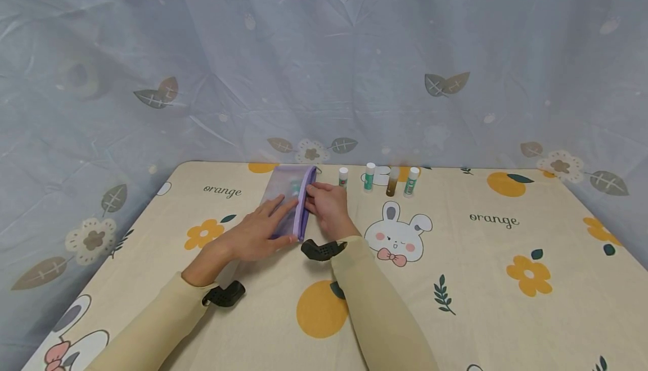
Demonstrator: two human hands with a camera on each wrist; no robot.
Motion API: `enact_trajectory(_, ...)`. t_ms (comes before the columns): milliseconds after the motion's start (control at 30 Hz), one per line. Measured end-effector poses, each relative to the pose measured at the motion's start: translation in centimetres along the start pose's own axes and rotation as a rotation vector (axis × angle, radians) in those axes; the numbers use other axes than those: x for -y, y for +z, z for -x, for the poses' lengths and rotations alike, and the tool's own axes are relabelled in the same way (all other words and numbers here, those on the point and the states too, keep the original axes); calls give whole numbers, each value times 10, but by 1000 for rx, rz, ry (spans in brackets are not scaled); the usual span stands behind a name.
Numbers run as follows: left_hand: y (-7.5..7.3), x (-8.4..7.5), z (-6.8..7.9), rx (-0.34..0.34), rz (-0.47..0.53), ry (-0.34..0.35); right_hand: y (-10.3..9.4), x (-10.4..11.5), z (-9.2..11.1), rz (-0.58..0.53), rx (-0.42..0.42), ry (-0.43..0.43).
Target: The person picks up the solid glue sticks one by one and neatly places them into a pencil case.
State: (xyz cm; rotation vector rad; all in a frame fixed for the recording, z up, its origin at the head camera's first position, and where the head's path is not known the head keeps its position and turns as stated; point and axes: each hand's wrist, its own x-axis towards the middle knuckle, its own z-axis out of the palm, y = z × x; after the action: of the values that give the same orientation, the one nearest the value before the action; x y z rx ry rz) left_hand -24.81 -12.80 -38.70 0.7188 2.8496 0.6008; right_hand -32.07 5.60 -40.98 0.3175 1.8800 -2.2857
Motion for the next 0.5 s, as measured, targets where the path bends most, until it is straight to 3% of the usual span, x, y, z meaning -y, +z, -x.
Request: enact_trajectory(500, 0, 1, -1, 2, 12, -1, -1, 3, 1, 21, 17, -1)
